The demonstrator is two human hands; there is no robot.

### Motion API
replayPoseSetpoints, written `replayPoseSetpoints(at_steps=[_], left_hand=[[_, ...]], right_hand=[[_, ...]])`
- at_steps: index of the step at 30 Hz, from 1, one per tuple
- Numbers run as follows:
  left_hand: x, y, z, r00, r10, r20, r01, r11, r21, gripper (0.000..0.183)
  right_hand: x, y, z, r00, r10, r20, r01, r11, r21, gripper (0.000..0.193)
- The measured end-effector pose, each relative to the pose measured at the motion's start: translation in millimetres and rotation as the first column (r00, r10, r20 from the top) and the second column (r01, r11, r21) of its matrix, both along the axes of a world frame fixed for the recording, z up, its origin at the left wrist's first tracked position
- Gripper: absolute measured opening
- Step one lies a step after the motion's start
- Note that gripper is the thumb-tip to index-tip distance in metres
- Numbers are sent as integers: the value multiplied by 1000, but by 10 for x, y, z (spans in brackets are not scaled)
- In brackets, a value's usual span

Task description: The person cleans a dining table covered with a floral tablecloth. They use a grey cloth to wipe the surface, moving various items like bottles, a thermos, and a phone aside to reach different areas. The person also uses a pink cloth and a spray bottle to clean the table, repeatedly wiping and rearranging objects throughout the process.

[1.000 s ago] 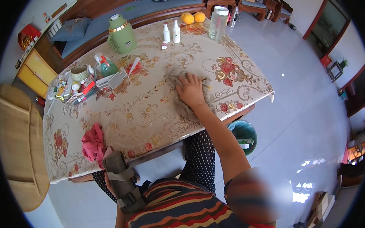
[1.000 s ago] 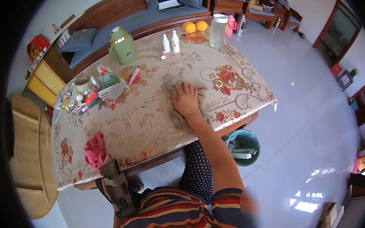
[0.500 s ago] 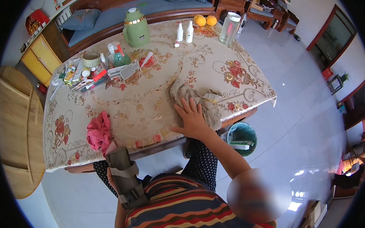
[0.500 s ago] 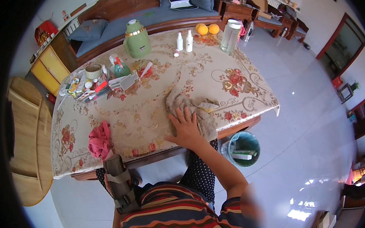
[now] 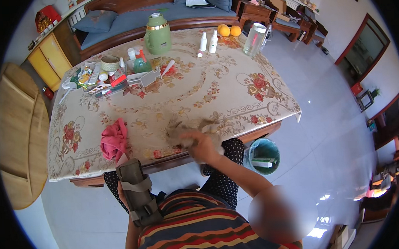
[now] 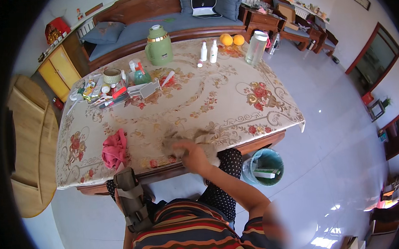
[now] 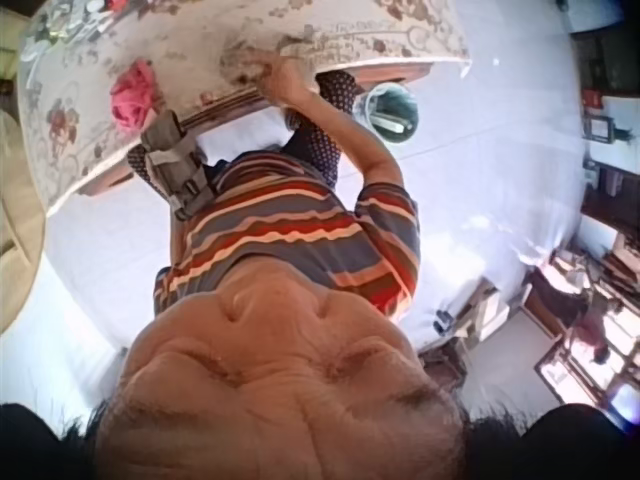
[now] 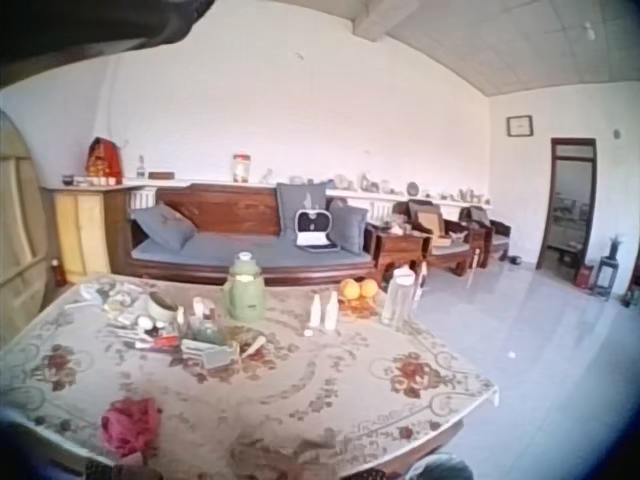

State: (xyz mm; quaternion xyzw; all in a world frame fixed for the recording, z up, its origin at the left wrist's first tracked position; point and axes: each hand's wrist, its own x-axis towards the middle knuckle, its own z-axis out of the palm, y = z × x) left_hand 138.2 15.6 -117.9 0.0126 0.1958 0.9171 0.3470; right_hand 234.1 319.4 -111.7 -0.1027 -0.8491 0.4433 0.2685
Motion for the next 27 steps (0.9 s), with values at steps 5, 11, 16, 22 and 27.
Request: replayPoseSetpoints(at_steps=[5,11,16,22,27], left_hand=[[-38,-71,-10,999,46,-8,-46,999,-23,53],[-93,-176,-161,992,126,-32,-128,988,-91,52],[6,1,122,994,-18,-108,22,999,36,51],[-70,-3,-69,1000,-19,-22,19,1000,-13,52],[-106,162,-87,996,-68,-50,68,998,8,54]], right_hand=[[-137,246,869,977,7,-213,-201,357,-912,41],[65,1131,741,965,-203,-169,-40,518,-854,55],[233,1436,194,887,-423,-183,323,854,-409,43],[-89,1044,124,939,-249,236,37,757,653,59],[-596,675,45,950,-125,285,-137,656,742,62]])
